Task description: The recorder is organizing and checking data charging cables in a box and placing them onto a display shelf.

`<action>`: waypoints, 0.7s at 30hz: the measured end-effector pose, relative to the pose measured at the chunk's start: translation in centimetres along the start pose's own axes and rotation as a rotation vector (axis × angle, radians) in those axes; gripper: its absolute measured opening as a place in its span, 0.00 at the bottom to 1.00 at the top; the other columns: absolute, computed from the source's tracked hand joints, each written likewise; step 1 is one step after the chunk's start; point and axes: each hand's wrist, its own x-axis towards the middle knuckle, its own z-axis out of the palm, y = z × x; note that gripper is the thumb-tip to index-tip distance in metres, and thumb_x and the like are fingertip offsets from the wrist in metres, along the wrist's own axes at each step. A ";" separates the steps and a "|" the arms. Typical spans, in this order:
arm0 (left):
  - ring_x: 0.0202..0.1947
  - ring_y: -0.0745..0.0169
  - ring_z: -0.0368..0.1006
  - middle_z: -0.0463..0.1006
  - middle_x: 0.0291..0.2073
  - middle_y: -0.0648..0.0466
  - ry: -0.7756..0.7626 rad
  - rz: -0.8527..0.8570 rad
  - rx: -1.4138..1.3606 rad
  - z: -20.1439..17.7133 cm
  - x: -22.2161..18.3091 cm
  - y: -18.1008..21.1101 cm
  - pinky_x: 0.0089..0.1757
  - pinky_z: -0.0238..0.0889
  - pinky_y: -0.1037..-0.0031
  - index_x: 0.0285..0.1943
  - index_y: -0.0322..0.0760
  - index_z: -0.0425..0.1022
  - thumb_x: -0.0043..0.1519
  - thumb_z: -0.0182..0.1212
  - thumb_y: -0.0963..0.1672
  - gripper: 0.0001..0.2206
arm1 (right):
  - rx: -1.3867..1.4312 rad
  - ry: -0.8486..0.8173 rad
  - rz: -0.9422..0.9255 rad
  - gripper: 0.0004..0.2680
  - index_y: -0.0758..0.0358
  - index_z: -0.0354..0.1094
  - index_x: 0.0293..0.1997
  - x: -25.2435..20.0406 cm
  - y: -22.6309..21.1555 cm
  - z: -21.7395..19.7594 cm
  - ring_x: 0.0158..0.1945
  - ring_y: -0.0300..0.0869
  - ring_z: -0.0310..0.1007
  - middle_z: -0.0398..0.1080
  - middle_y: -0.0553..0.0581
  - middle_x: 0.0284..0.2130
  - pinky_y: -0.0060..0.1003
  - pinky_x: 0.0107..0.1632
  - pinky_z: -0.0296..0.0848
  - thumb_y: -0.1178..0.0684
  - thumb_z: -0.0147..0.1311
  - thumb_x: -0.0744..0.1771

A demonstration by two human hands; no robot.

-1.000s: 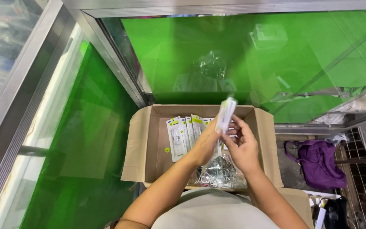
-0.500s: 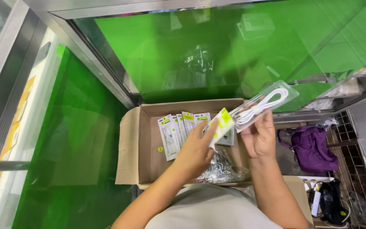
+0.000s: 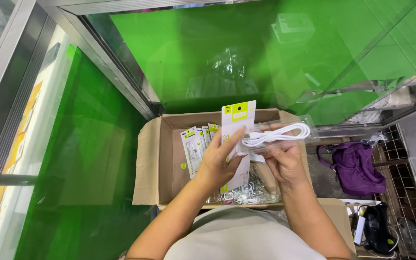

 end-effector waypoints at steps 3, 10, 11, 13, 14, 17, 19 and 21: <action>0.59 0.44 0.74 0.73 0.58 0.42 0.023 0.058 -0.030 0.1 -0.3 -0.6 0.56 0.71 0.64 0.64 0.44 0.75 0.55 0.67 0.33 0.26 | -0.001 -0.045 0.042 0.20 0.64 0.58 0.66 -0.3 -0.1 0.3 0.62 0.54 0.71 0.68 0.65 0.60 0.56 0.61 0.73 0.63 0.60 0.66; 0.54 0.49 0.79 0.77 0.52 0.46 0.013 -0.056 -0.104 -2.1 -0.3 -2.1 0.53 0.73 0.68 0.53 0.43 0.82 0.56 0.63 0.32 0.20 | -0.238 -0.018 -0.115 0.29 0.57 0.51 0.74 0.3 -2.4 5.0 0.62 0.50 0.70 0.63 0.66 0.63 0.49 0.61 0.74 0.62 0.63 0.65; 0.54 0.50 0.78 0.77 0.52 0.46 0.019 -0.054 -0.097 -2.6 -0.2 -2.2 0.53 0.73 0.68 0.53 0.43 0.82 0.56 0.63 0.31 0.20 | -0.247 -0.012 -0.169 0.31 0.52 0.48 0.75 0.4 -3.0 5.9 0.62 0.49 0.69 0.62 0.65 0.66 0.47 0.57 0.76 0.60 0.64 0.64; 0.54 0.50 0.79 0.78 0.51 0.46 0.030 -0.070 -0.066 -3.5 0.1 -2.3 0.53 0.73 0.68 0.52 0.43 0.82 0.54 0.63 0.32 0.20 | -0.278 -0.039 -0.165 0.25 0.58 0.53 0.71 0.4 -3.0 3.7 0.63 0.50 0.71 0.61 0.65 0.67 0.47 0.58 0.78 0.59 0.61 0.66; 0.54 0.50 0.79 0.79 0.51 0.47 0.039 -0.083 -0.037 -3.9 0.3 -2.3 0.53 0.73 0.68 0.51 0.42 0.82 0.53 0.63 0.32 0.20 | -0.310 -0.066 -0.164 0.19 0.65 0.59 0.67 0.4 -3.0 2.7 0.64 0.51 0.72 0.61 0.65 0.68 0.47 0.58 0.80 0.58 0.58 0.68; 0.57 0.52 0.78 0.78 0.55 0.47 0.023 -0.142 -0.084 -4.0 -0.1 -3.1 0.57 0.71 0.69 0.55 0.40 0.81 0.54 0.65 0.32 0.21 | -0.457 -0.046 -0.171 0.09 0.69 0.67 0.57 0.2 -2.2 1.0 0.61 0.51 0.75 0.64 0.68 0.65 0.48 0.57 0.81 0.64 0.54 0.70; 0.63 0.52 0.70 0.71 0.60 0.46 -0.020 -0.169 -0.242 -4.4 0.5 -1.9 0.61 0.63 0.68 0.61 0.37 0.76 0.53 0.64 0.31 0.25 | -0.480 -0.030 -0.181 0.08 0.69 0.68 0.53 0.3 -2.3 1.9 0.59 0.50 0.75 0.65 0.67 0.63 0.46 0.57 0.81 0.66 0.54 0.69; 0.69 0.51 0.62 0.64 0.65 0.45 -0.063 -0.198 -0.401 -4.3 0.8 -1.4 0.65 0.55 0.67 0.67 0.33 0.71 0.52 0.63 0.30 0.30 | -0.503 -0.015 -0.190 0.07 0.69 0.70 0.50 0.4 -2.5 2.5 0.58 0.48 0.75 0.65 0.66 0.61 0.44 0.58 0.81 0.67 0.55 0.68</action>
